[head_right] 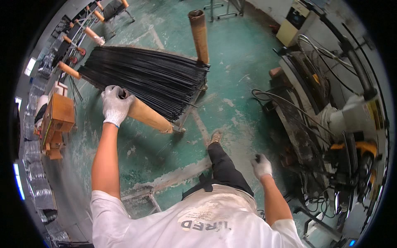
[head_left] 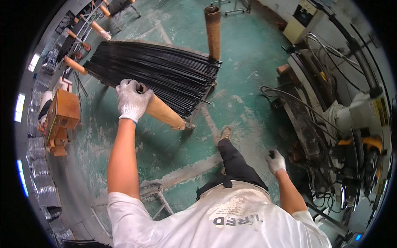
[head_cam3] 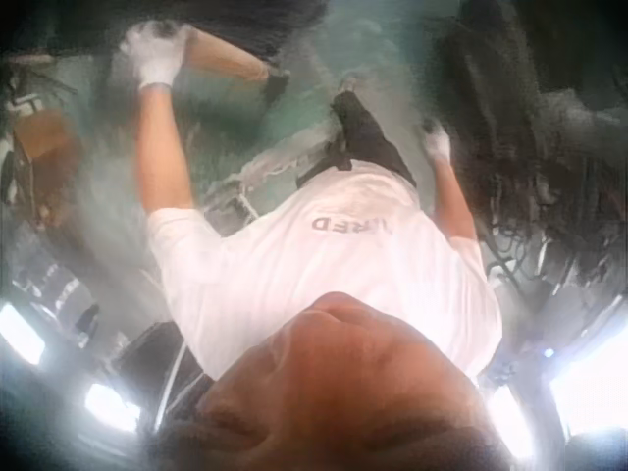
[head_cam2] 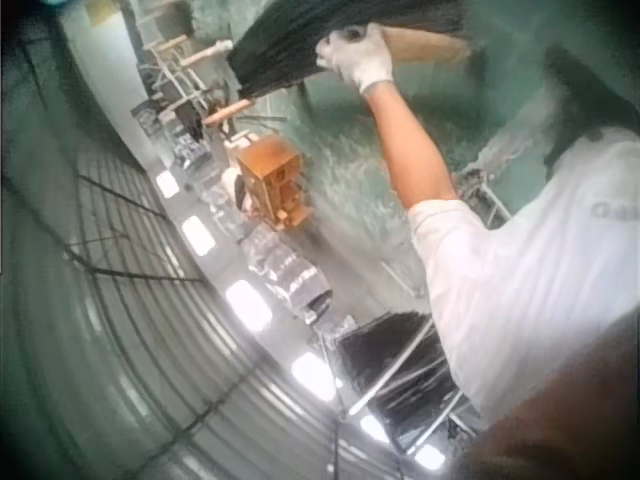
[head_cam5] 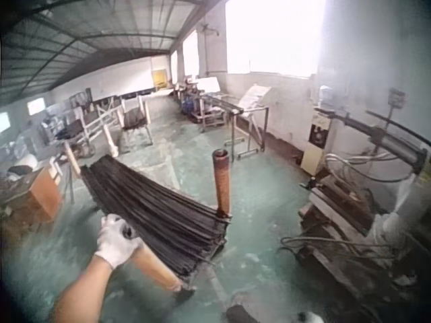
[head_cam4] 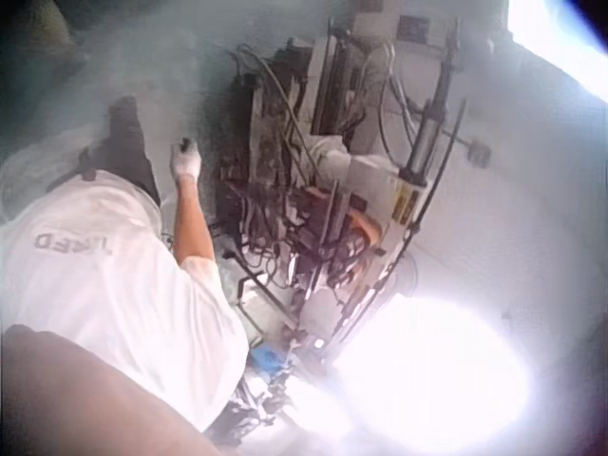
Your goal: The person repeatedly picks up bundles of long metal rods, feeds them into a bending machine, and removes the bent rods to place them on a nearby rack. The process is repeated multiple times throughout the clip.
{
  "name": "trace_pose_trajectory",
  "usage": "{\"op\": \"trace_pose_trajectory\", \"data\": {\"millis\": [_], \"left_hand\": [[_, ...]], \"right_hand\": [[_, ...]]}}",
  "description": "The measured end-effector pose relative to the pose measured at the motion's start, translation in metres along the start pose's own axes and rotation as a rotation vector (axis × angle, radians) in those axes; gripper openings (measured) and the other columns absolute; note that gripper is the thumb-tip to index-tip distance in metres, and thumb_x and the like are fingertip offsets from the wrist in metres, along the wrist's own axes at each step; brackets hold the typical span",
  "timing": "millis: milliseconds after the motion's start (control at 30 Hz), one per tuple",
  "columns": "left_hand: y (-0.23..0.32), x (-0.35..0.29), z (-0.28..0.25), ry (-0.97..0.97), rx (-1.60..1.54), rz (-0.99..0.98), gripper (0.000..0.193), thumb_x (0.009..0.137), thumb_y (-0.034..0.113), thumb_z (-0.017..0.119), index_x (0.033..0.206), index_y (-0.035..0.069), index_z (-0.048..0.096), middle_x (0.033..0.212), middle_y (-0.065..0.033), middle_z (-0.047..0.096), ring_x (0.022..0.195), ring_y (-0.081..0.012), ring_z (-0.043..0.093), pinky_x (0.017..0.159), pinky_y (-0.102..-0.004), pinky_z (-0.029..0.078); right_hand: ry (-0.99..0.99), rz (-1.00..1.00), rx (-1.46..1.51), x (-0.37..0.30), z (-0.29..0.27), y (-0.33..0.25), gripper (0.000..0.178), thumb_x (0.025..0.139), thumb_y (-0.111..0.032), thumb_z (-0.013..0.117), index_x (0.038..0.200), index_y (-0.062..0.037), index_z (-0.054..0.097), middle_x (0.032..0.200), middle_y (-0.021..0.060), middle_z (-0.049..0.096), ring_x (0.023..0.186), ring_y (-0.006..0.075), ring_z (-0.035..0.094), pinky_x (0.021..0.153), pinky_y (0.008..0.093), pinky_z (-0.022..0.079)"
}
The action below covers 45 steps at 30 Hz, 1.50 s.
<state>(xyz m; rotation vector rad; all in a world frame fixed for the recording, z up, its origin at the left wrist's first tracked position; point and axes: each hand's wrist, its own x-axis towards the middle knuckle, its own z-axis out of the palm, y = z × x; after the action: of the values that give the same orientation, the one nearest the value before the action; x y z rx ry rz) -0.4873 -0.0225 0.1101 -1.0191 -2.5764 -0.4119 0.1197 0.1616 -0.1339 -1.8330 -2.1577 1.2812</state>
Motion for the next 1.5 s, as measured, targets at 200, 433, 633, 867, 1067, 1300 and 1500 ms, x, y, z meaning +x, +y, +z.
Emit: {"op": "trace_pose_trajectory", "data": {"millis": [200,433,633,867,1067,1300,1500], "left_hand": [[-0.006,0.015,0.018,0.129,-0.162,0.065,0.034,0.071,0.025,0.087,0.085,0.003,0.065,0.106,-0.0164,0.067,0.106,-0.0405,0.059,0.094,-0.0524,0.052],[-0.012,0.028,0.021,0.053,-0.166,-0.002,0.034,0.067,0.025,0.087,0.087,0.007,0.065,0.111,-0.0157,0.066,0.109,-0.0392,0.058,0.094,-0.0535,0.05],[-0.019,0.04,0.026,-0.008,-0.169,-0.073,0.039,0.06,0.025,0.087,0.086,0.012,0.06,0.114,-0.014,0.065,0.106,-0.0372,0.056,0.094,-0.0528,0.047],[-0.024,0.032,0.028,-0.086,-0.136,-0.167,0.04,0.06,0.026,0.087,0.09,0.015,0.062,0.118,-0.0103,0.063,0.111,-0.0364,0.055,0.095,-0.0516,0.048],[-0.024,0.031,0.028,-0.093,-0.118,-0.185,0.04,0.063,0.027,0.085,0.092,0.016,0.061,0.12,-0.0107,0.061,0.112,-0.0371,0.054,0.096,-0.0524,0.047],[-0.023,0.025,0.023,-0.137,-0.087,-0.212,0.043,0.066,0.03,0.085,0.099,0.016,0.062,0.123,-0.0109,0.06,0.113,-0.0378,0.053,0.099,-0.0539,0.045],[-0.02,0.031,0.027,-0.113,-0.095,-0.215,0.04,0.065,0.028,0.086,0.094,0.015,0.062,0.121,-0.0108,0.061,0.113,-0.0369,0.053,0.097,-0.0537,0.045]], "right_hand": [[-0.305,-0.302,-0.333,0.166,0.142,-0.195,0.059,0.098,-0.032,0.079,0.15,-0.0057,0.068,0.137,0.0221,0.079,0.129,0.0399,0.075,0.11,0.0495,0.059],[-0.244,-0.707,-0.459,0.286,0.317,-0.41,0.06,0.089,-0.025,0.089,0.141,-0.0102,0.064,0.133,0.0208,0.072,0.127,0.0428,0.069,0.107,0.0542,0.058],[-0.214,-0.764,-0.7,0.352,0.426,-0.502,0.053,0.093,-0.03,0.088,0.133,-0.006,0.066,0.133,0.0177,0.073,0.127,0.0376,0.071,0.105,0.049,0.06],[-0.445,-0.671,-0.709,0.321,0.446,-0.521,0.049,0.098,-0.043,0.081,0.124,-0.0022,0.073,0.131,0.0218,0.072,0.128,0.0398,0.069,0.109,0.051,0.057],[-0.345,-0.677,-0.676,0.278,0.454,-0.512,0.084,0.077,-0.047,0.101,0.138,-0.003,0.062,0.138,0.0199,0.064,0.133,0.0398,0.06,0.113,0.0524,0.053],[-0.43,-0.692,-0.716,0.278,0.438,-0.52,0.043,0.092,-0.022,0.077,0.13,-0.0018,0.07,0.133,0.0198,0.071,0.129,0.038,0.066,0.111,0.0501,0.055],[-0.451,-0.568,-0.67,0.303,0.452,-0.504,0.045,0.086,-0.029,0.089,0.121,-0.0042,0.074,0.126,0.0222,0.077,0.122,0.0414,0.076,0.104,0.0511,0.063]]}}
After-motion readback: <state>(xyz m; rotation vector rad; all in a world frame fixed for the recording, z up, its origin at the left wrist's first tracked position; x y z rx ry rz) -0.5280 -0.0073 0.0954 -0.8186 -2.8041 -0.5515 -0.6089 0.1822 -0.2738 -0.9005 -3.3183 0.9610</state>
